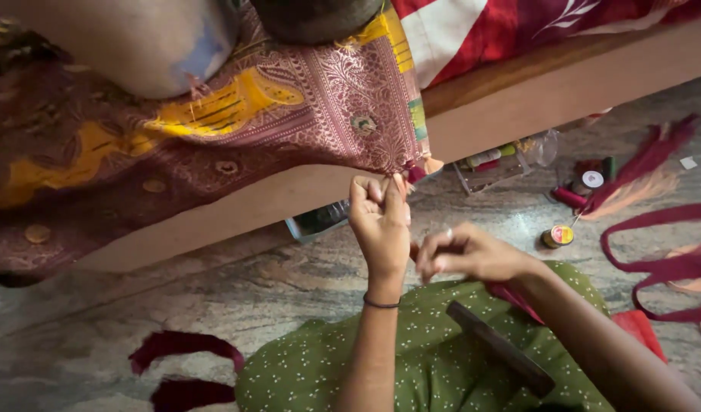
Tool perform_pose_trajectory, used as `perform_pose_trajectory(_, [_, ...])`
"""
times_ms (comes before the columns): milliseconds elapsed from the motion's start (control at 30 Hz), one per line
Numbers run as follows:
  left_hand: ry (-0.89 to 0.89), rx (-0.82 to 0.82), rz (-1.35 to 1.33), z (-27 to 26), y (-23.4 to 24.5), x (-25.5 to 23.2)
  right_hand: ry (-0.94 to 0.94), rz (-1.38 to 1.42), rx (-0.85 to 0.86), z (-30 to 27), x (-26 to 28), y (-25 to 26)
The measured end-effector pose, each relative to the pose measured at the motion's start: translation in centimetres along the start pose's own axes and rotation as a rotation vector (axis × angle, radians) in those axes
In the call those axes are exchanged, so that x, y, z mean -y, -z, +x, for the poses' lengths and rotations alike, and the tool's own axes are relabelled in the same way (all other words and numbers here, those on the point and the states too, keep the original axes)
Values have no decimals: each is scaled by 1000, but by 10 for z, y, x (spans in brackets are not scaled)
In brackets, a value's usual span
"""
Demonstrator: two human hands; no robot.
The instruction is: The person is attaching silk thread to the edge of a sari and trimming it to create decorative tassels.
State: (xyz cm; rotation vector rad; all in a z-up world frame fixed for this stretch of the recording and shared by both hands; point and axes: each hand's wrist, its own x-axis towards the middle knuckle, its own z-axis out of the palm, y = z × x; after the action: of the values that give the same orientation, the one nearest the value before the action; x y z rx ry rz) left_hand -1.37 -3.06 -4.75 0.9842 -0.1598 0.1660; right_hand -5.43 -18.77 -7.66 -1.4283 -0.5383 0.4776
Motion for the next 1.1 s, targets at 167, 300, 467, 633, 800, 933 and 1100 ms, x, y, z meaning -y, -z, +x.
perform_pose_trajectory(167, [-89, -29, 86, -9, 2, 4, -53, 83, -569, 32, 63, -17])
perform_pose_trajectory(300, [-66, -22, 108, -12, 1, -7, -39, 427, -578, 61, 66, -18])
perform_pose_trajectory(467, [55, -97, 130, -15, 6, -9, -26, 207, -675, 69, 77, -37])
perform_pose_trajectory(633, [-254, -77, 457, -13, 8, -21, -34, 154, -690, 52, 9, -29])
perform_pose_trajectory(800, [171, 96, 87, 10, 24, -15, 52, 203, -668, 56, 30, -37])
perform_pose_trajectory(933, [283, 49, 159, 14, 10, -22, -107, 12, -689, 51, 26, -29])
perform_pose_trajectory(1100, [290, 104, 124, 18, 38, -2, 116, -686, -695, 8, -6, -33])
